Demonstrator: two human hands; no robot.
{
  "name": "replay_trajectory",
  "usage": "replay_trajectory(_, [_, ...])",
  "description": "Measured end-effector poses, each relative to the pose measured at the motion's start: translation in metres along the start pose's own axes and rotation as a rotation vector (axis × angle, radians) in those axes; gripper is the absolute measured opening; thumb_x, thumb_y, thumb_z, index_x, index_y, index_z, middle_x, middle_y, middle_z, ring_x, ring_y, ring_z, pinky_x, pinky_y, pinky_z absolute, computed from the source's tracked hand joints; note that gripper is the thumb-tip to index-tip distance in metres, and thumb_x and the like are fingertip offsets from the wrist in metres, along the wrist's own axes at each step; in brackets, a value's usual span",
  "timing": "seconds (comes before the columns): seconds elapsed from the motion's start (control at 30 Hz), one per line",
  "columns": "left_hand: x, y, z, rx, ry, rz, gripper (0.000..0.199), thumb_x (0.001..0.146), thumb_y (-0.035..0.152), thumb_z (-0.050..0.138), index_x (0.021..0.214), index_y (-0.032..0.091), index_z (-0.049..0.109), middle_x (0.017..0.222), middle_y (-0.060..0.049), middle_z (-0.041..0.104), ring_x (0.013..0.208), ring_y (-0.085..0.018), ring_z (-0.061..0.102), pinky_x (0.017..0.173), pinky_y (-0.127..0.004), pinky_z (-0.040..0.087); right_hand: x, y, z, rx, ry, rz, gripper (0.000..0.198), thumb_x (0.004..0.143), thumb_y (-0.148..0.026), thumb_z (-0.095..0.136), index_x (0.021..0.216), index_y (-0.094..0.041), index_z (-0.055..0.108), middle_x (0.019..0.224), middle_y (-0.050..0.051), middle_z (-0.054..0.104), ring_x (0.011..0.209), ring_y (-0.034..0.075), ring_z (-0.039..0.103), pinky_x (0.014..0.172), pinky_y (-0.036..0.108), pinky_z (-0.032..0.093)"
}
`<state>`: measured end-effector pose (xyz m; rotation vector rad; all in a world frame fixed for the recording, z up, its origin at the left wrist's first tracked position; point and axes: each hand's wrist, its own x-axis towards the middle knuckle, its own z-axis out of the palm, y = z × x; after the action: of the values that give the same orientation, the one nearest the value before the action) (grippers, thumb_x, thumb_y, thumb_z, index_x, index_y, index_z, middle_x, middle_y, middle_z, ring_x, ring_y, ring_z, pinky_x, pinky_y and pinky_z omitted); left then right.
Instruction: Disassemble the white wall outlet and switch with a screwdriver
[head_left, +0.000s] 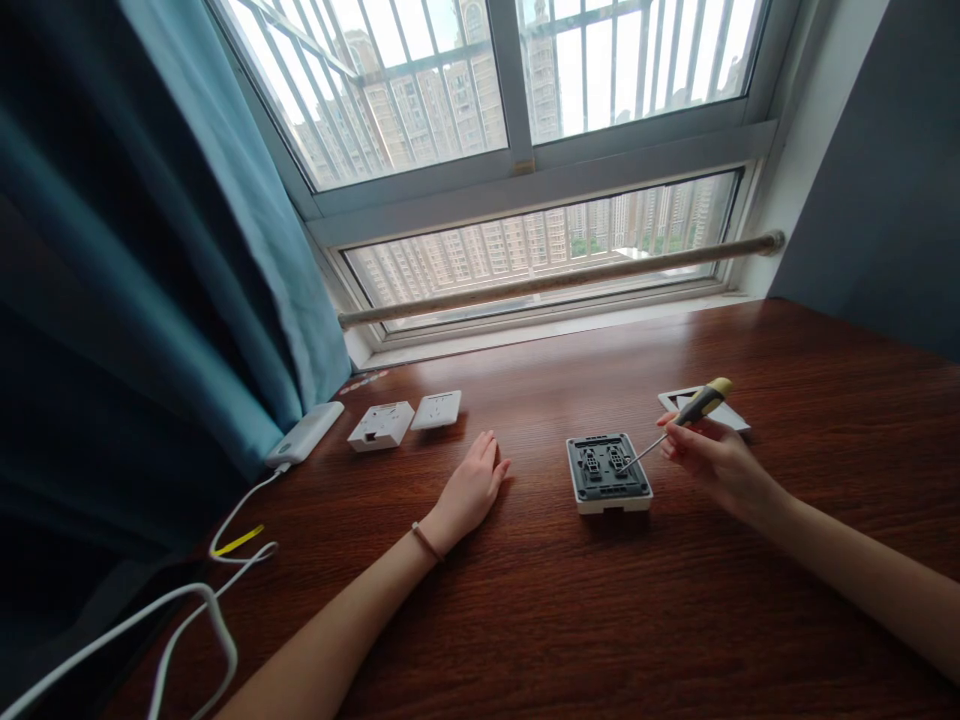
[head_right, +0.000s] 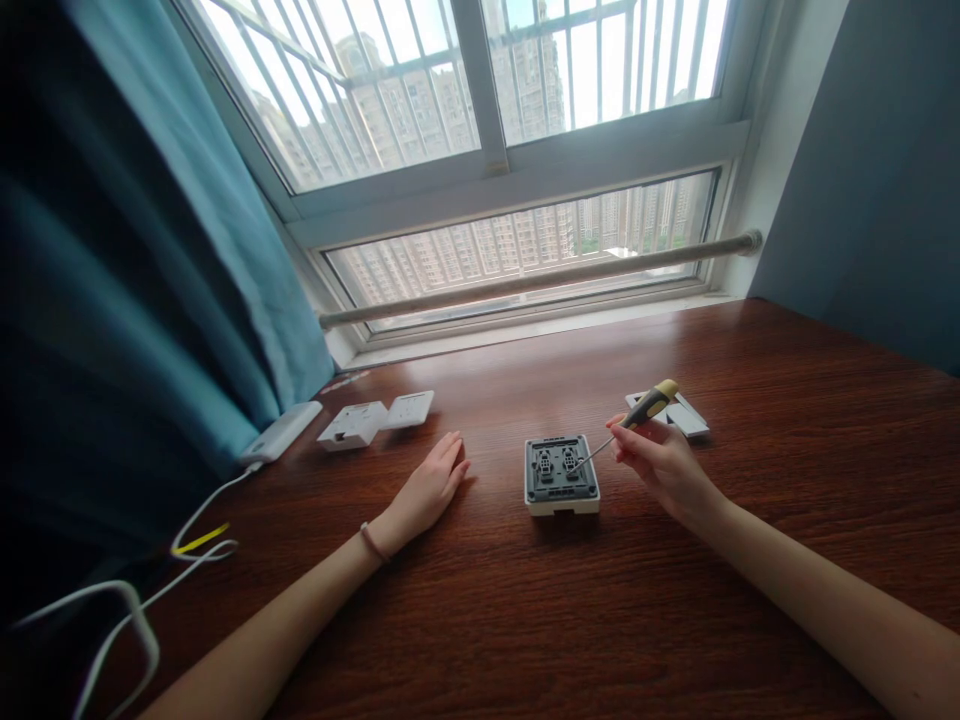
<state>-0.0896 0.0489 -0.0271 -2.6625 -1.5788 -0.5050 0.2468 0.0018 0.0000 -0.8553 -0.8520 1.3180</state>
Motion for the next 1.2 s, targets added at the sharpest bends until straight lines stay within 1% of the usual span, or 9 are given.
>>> replay_trajectory(0.1, [0.001, -0.002, -0.003, -0.026, 0.048, -0.025, 0.049, 0.093, 0.037, 0.034, 0.127, 0.003, 0.044, 0.136, -0.021, 0.043, 0.131, -0.026, 0.036, 0.11, -0.041, 0.031, 0.001, 0.0, 0.001, 0.021, 0.011, 0.002, 0.017, 0.065, -0.027, 0.077, 0.078, -0.019, 0.07, 0.07, 0.0, 0.055, 0.059, 0.008, 0.049, 0.053, 0.02, 0.045])
replay_trajectory(0.23, [0.003, -0.007, -0.011, -0.119, 0.235, -0.087, 0.047, 0.094, 0.035, 0.029, 0.129, 0.007, 0.042, 0.137, -0.017, 0.041, 0.131, -0.024, 0.035, 0.11, -0.042, 0.03, 0.002, -0.001, 0.002, 0.067, 0.028, -0.01, 0.018, 0.064, -0.027, 0.077, 0.079, -0.02, 0.069, 0.07, -0.001, 0.055, 0.059, 0.008, 0.049, 0.054, 0.021, 0.046])
replay_trajectory(0.37, [0.0, 0.001, -0.018, -0.224, 0.329, -0.012, 0.045, 0.094, 0.032, 0.03, 0.136, 0.014, 0.032, 0.143, -0.013, 0.034, 0.135, -0.022, 0.028, 0.112, -0.042, 0.026, 0.001, -0.008, 0.002, 0.045, 0.087, -0.043, 0.019, 0.061, -0.024, 0.079, 0.077, -0.021, 0.069, 0.079, 0.0, 0.059, 0.061, 0.008, 0.049, 0.054, 0.021, 0.046])
replay_trajectory(0.47, [-0.003, 0.019, -0.021, -0.284, 0.265, 0.133, 0.055, 0.091, 0.034, 0.04, 0.14, 0.019, 0.021, 0.146, -0.012, 0.026, 0.137, -0.025, 0.022, 0.112, -0.045, 0.024, 0.007, -0.028, 0.004, -0.072, 0.069, -0.075, 0.025, 0.057, -0.022, 0.08, 0.079, -0.022, 0.068, 0.078, 0.001, 0.063, 0.058, 0.01, 0.05, 0.049, 0.023, 0.043])
replay_trajectory(0.6, [0.007, 0.051, -0.02, -0.377, 0.092, 0.308, 0.08, 0.081, 0.043, 0.057, 0.142, 0.021, 0.01, 0.148, -0.014, 0.019, 0.138, -0.029, 0.017, 0.112, -0.05, 0.022, 0.026, -0.072, 0.02, -0.182, -0.014, -0.107, 0.039, 0.051, -0.014, 0.08, 0.084, -0.023, 0.062, 0.08, 0.002, 0.068, 0.059, 0.012, 0.053, 0.045, 0.023, 0.039])
replay_trajectory(0.77, [0.026, 0.081, -0.013, -0.537, -0.074, 0.364, 0.1, 0.071, 0.047, 0.067, 0.142, 0.016, 0.004, 0.149, -0.018, 0.014, 0.138, -0.031, 0.016, 0.113, -0.049, 0.021, 0.042, -0.108, 0.051, -0.18, -0.159, -0.21, 0.018, 0.066, -0.022, 0.072, 0.079, -0.019, 0.06, 0.083, 0.007, 0.068, 0.056, 0.01, 0.053, 0.046, 0.024, 0.039])
replay_trajectory(0.93, [0.026, 0.087, 0.0, -0.6, -0.129, 0.35, 0.094, 0.071, 0.037, 0.068, 0.141, 0.015, 0.009, 0.146, -0.017, 0.02, 0.136, -0.03, 0.022, 0.112, -0.048, 0.024, 0.037, -0.095, 0.053, -0.327, -0.045, -0.289, 0.015, 0.071, -0.028, 0.068, 0.072, -0.017, 0.058, 0.07, 0.004, 0.064, 0.047, 0.009, 0.051, 0.039, 0.023, 0.037])
replay_trajectory(1.07, [0.024, 0.088, 0.001, -0.605, -0.102, 0.316, 0.082, 0.072, 0.028, 0.066, 0.138, 0.016, 0.019, 0.14, -0.016, 0.03, 0.131, -0.028, 0.03, 0.111, -0.045, 0.028, 0.036, -0.08, 0.045, -0.482, -0.092, -0.318, 0.026, 0.069, -0.03, 0.071, 0.073, -0.018, 0.049, 0.06, 0.0, 0.06, 0.036, 0.007, 0.046, 0.032, 0.022, 0.033])
replay_trajectory(1.2, [0.024, 0.089, -0.001, -0.599, -0.092, 0.308, 0.081, 0.069, 0.027, 0.067, 0.136, 0.016, 0.023, 0.136, -0.016, 0.032, 0.129, -0.029, 0.031, 0.11, -0.045, 0.029, 0.039, -0.07, 0.041, -0.623, -0.147, -0.359, 0.033, 0.068, -0.032, 0.072, 0.082, -0.018, 0.046, 0.064, -0.001, 0.062, 0.036, 0.008, 0.049, 0.031, 0.021, 0.037])
